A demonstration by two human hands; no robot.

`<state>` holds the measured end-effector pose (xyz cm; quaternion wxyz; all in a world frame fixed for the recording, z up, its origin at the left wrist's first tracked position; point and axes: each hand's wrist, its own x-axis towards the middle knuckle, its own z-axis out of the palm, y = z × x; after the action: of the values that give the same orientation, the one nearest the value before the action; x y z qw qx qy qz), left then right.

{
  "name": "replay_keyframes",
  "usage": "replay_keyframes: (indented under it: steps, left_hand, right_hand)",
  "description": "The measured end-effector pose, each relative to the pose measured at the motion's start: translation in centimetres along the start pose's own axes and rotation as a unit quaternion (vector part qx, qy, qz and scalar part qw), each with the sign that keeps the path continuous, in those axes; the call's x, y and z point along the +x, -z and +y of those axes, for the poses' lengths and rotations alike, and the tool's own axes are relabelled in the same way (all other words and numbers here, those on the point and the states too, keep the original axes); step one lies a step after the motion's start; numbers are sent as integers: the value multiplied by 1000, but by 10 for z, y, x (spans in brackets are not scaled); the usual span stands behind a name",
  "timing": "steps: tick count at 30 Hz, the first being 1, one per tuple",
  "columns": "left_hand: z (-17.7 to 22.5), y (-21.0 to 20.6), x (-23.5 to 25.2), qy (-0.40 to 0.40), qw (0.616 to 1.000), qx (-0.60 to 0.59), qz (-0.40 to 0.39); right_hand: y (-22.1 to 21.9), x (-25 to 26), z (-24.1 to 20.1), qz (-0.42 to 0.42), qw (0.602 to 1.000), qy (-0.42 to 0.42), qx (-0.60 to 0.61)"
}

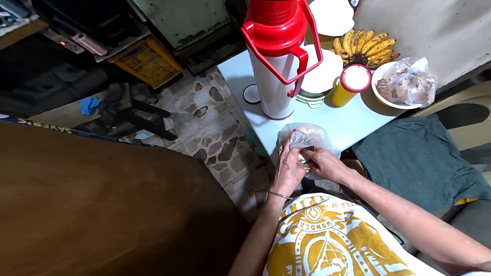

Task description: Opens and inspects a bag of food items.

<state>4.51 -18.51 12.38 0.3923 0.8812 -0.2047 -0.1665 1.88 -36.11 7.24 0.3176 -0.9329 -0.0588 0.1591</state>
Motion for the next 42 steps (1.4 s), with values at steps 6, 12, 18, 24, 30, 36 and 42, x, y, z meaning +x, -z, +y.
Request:
replay_keyframes:
  steps: [6,12,18,24,30,36,42]
  left_hand:
    - [-4,7,5,-28,1000,-4,1]
    - [8,9,4,13,999,-30,19]
    - [15,25,15,-7,996,-52,65]
    - [16,42,9,-39,986,34,157]
    - [12,48,-3,-59,947,-194,250]
    - [-32,37,-37,-62,940,-258,212]
    - [-64,6,6,99,991,67,-55]
  right_hand:
    - [26,11,1,87,985,-27,144]
    - [19,-15,2,244,962,118,26]
    - [39,-43,9,337,873,24,351]
    - [51,-29,80,371,645,-210,634]
    - [47,16,119,312,677,-301,595]
    - [47,-27,116,309,876,-236,286]
    - [-13,-50,92,243,968,54,35]
